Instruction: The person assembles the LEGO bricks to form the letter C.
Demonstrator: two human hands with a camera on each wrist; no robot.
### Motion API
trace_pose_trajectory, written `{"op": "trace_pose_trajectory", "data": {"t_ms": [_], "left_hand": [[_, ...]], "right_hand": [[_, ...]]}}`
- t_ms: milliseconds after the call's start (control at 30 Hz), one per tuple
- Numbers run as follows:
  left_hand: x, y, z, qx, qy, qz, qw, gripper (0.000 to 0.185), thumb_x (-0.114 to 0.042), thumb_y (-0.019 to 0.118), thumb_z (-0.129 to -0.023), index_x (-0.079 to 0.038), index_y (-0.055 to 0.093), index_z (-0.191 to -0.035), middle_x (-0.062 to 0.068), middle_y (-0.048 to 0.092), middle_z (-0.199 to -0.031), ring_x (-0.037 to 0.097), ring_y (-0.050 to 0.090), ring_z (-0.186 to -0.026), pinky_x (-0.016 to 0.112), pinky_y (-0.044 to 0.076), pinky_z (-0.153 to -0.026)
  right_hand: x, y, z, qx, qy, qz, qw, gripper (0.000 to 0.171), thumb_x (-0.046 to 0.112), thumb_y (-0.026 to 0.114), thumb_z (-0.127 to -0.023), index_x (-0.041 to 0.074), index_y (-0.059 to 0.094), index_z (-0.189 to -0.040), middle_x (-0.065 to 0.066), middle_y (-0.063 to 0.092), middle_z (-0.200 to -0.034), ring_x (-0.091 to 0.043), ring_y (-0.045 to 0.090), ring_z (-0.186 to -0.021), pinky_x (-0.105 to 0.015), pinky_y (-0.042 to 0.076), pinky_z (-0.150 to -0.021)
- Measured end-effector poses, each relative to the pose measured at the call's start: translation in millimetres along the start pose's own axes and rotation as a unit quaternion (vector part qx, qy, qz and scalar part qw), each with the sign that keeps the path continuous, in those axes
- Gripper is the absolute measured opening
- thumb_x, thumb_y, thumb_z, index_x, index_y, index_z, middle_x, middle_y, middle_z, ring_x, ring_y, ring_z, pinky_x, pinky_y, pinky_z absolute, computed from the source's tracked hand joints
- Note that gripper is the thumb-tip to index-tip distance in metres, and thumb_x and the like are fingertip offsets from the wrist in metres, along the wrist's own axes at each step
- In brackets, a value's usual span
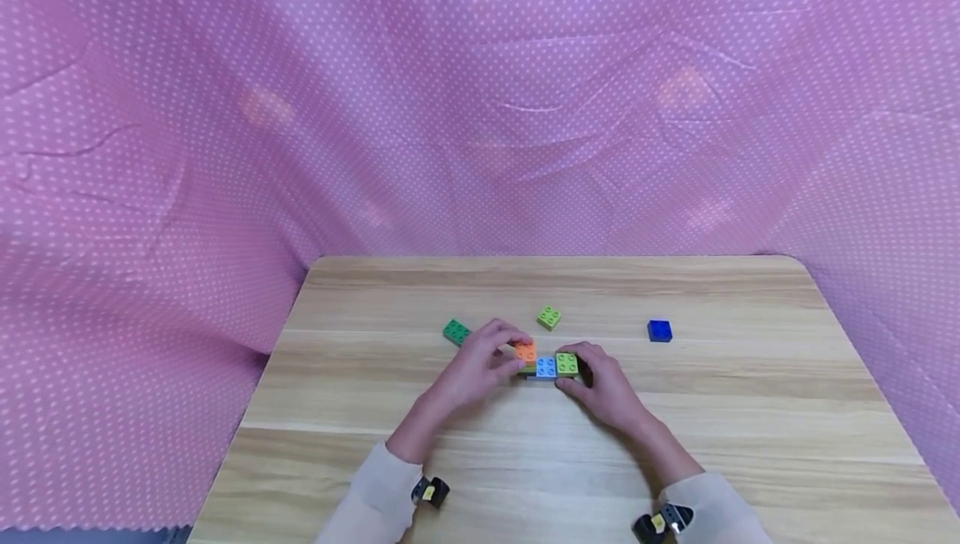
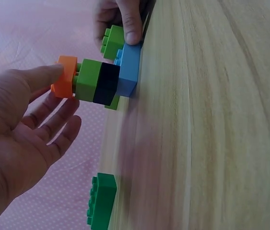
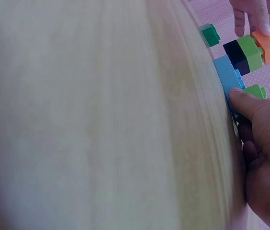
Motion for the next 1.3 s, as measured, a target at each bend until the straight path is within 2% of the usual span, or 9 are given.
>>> {"op": "trace_pose_trajectory", "data": {"t_ms": [100, 300, 467, 733, 933, 1200, 1300], "left_hand": [[1.2, 2.7, 0.4, -0.003, 0.007, 0.014, 0.9999, 0.033, -0.029, 0.069, -0.094, -0.028, 0.063, -0.126, -0.013, 0.055, -0.125, 0.008, 0.053, -0.116, 0.027, 0.053, -0.092], [8.5, 16.1, 2.5, 0.005, 0.000, 0.082, 0.9966, 0.031, -0.032, 0.062, -0.098, -0.028, 0.059, -0.129, -0.012, 0.058, -0.127, 0.008, 0.056, -0.120, 0.030, 0.051, -0.099], [14.0, 19.3, 2.8, -0.012, -0.019, 0.090, 0.9957, 0.030, -0.036, 0.061, -0.097, -0.033, 0.058, -0.127, -0.016, 0.059, -0.126, 0.006, 0.055, -0.122, 0.031, 0.048, -0.102], [17.1, 21.9, 4.4, -0.027, -0.039, 0.124, 0.9911, 0.027, -0.033, 0.062, -0.097, -0.032, 0.058, -0.125, -0.013, 0.061, -0.124, 0.008, 0.056, -0.121, 0.033, 0.047, -0.104], [19.4, 23.2, 7.2, -0.055, -0.047, 0.172, 0.9824, 0.027, -0.031, 0.063, -0.097, -0.030, 0.061, -0.124, -0.013, 0.063, -0.125, 0.010, 0.057, -0.121, 0.035, 0.047, -0.104], [21.8, 23.9, 8.8, -0.090, -0.053, 0.246, 0.9637, 0.028, -0.019, 0.066, -0.095, -0.021, 0.065, -0.123, -0.008, 0.062, -0.133, 0.009, 0.056, -0.125, 0.025, 0.047, -0.102], [24.1, 24.6, 9.9, -0.098, -0.059, 0.257, 0.9597, 0.028, -0.017, 0.066, -0.095, -0.020, 0.064, -0.123, -0.007, 0.061, -0.134, 0.009, 0.056, -0.125, 0.024, 0.047, -0.102]], "right_hand": [[2, 0, 1, 0.000, -0.002, 0.000, 1.000, 0.042, 0.023, 0.077, -0.088, 0.019, 0.062, -0.127, 0.011, 0.061, -0.119, -0.015, 0.054, -0.116, -0.047, 0.044, -0.104], [3, -1, 1, -0.008, -0.014, 0.005, 1.000, 0.043, 0.023, 0.078, -0.087, 0.018, 0.062, -0.126, 0.011, 0.062, -0.118, -0.015, 0.054, -0.116, -0.046, 0.043, -0.104], [1, 0, 1, -0.008, -0.013, 0.005, 1.000, 0.043, 0.023, 0.078, -0.087, 0.020, 0.062, -0.126, 0.011, 0.061, -0.119, -0.014, 0.054, -0.117, -0.045, 0.044, -0.104], [1, -1, 1, -0.008, -0.010, 0.005, 1.000, 0.043, 0.022, 0.078, -0.087, 0.018, 0.062, -0.127, 0.010, 0.061, -0.119, -0.015, 0.054, -0.117, -0.046, 0.044, -0.104], [0, 0, 0, -0.006, -0.008, 0.004, 1.000, 0.042, 0.024, 0.078, -0.088, 0.019, 0.062, -0.127, 0.010, 0.061, -0.120, -0.015, 0.054, -0.118, -0.046, 0.044, -0.104], [-1, -1, 0, -0.008, -0.007, 0.007, 1.000, 0.042, 0.024, 0.078, -0.087, 0.023, 0.061, -0.126, 0.010, 0.061, -0.120, -0.015, 0.054, -0.117, -0.045, 0.044, -0.104], [-1, -1, 0, -0.009, -0.009, 0.007, 1.000, 0.042, 0.024, 0.078, -0.087, 0.023, 0.062, -0.126, 0.010, 0.061, -0.120, -0.016, 0.054, -0.117, -0.046, 0.043, -0.104]]}}
Point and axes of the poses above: each hand's wrist, its own z-axis away from the middle knuckle, its own y-axis out of the palm, x = y × z, the point moved 10 cm from there along -z, towards the middle knuckle
